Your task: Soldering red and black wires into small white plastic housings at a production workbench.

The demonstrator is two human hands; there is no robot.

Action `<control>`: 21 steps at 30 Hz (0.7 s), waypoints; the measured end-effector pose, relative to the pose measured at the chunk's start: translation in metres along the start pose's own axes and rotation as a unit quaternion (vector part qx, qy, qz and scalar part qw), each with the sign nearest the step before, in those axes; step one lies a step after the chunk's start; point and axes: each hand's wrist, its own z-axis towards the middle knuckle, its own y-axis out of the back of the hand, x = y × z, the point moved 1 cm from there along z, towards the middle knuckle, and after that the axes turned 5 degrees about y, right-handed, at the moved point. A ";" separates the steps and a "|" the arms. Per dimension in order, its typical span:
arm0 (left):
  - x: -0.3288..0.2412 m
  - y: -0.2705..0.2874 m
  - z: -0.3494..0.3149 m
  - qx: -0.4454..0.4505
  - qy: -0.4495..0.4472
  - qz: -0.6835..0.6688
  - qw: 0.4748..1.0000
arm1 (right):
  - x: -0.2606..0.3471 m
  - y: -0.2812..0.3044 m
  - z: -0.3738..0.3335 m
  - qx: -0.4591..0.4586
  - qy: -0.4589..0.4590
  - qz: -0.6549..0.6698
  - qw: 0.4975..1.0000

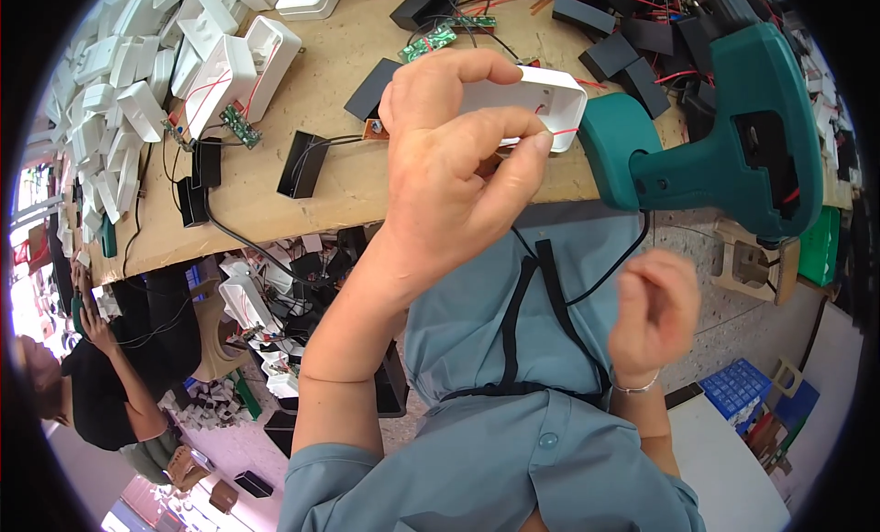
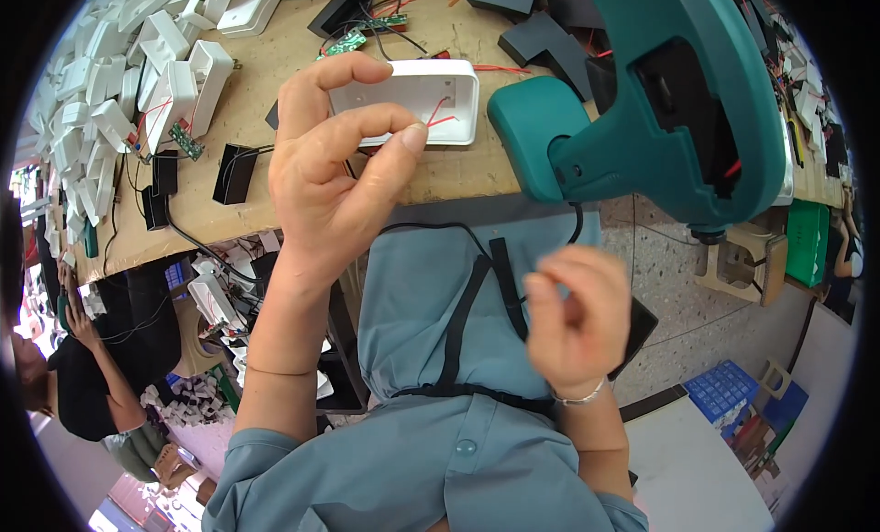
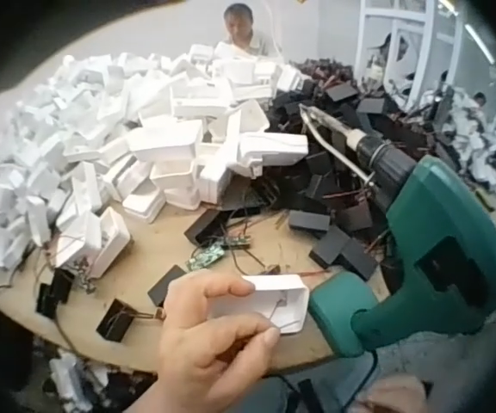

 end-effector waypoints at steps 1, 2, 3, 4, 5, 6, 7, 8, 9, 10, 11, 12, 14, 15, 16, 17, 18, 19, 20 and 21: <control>0.001 0.001 -0.001 0.003 0.000 -0.003 1.000 | 0.011 -0.008 0.005 0.065 0.017 0.004 0.998; 0.002 0.002 -0.001 0.013 0.016 -0.014 1.000 | 0.020 -0.019 0.015 0.063 0.014 0.002 0.998; 0.004 0.004 -0.002 0.019 0.032 -0.021 0.999 | 0.024 -0.034 0.032 0.030 -0.031 0.011 0.999; 0.004 0.003 -0.001 0.020 0.031 -0.021 0.999 | 0.022 -0.044 0.044 -0.005 -0.076 0.018 0.997; 0.005 0.003 -0.001 0.023 0.035 -0.042 0.998 | 0.016 -0.049 0.051 -0.006 -0.076 0.017 0.997; 0.006 0.003 -0.001 0.026 0.041 -0.061 0.997 | 0.011 -0.054 0.056 -0.007 -0.027 0.021 0.999; 0.005 0.004 0.000 0.025 0.042 -0.060 0.997 | 0.006 -0.058 0.060 -0.008 0.021 0.024 0.999; 0.005 0.004 0.001 0.032 0.038 -0.061 0.997 | 0.003 -0.062 0.062 -0.019 0.019 0.036 0.999; 0.004 0.006 0.001 0.040 0.036 -0.060 0.997 | 0.002 -0.064 0.065 -0.017 0.018 0.038 0.999; 0.005 0.007 0.001 0.039 0.039 -0.059 0.997 | 0.001 -0.065 0.067 -0.020 0.032 0.029 0.999; 0.005 0.008 0.001 0.042 0.035 -0.063 0.997 | 0.001 -0.066 0.069 -0.023 0.046 0.019 0.998; 0.006 0.008 0.000 0.045 0.030 -0.068 0.996 | 0.002 -0.067 0.070 -0.022 0.045 0.020 0.999; 0.007 0.008 0.000 0.047 0.029 -0.070 0.996 | 0.005 -0.069 0.074 -0.053 0.039 0.014 0.998; 0.007 0.008 0.000 0.049 0.026 -0.072 0.996 | 0.006 -0.068 0.074 -0.053 0.039 0.013 0.998; 0.008 0.008 0.000 0.050 0.026 -0.074 0.996 | 0.006 -0.068 0.075 -0.051 0.046 0.007 0.998; 0.008 0.008 0.001 0.055 0.025 -0.071 0.996 | 0.007 -0.067 0.075 -0.049 0.054 0.001 0.997; 0.008 0.009 0.001 0.059 0.025 -0.068 0.996 | 0.007 -0.066 0.075 -0.050 0.054 0.001 0.997; 0.008 0.011 0.002 0.059 0.024 -0.068 0.996 | 0.006 -0.065 0.075 -0.041 0.052 -0.003 0.998; 0.009 0.012 0.002 0.067 0.030 -0.062 0.995 | 0.005 -0.063 0.075 -0.033 0.050 -0.006 0.998; 0.009 0.012 0.002 0.075 0.036 -0.056 0.995 | 0.004 -0.062 0.074 -0.034 0.050 -0.007 0.998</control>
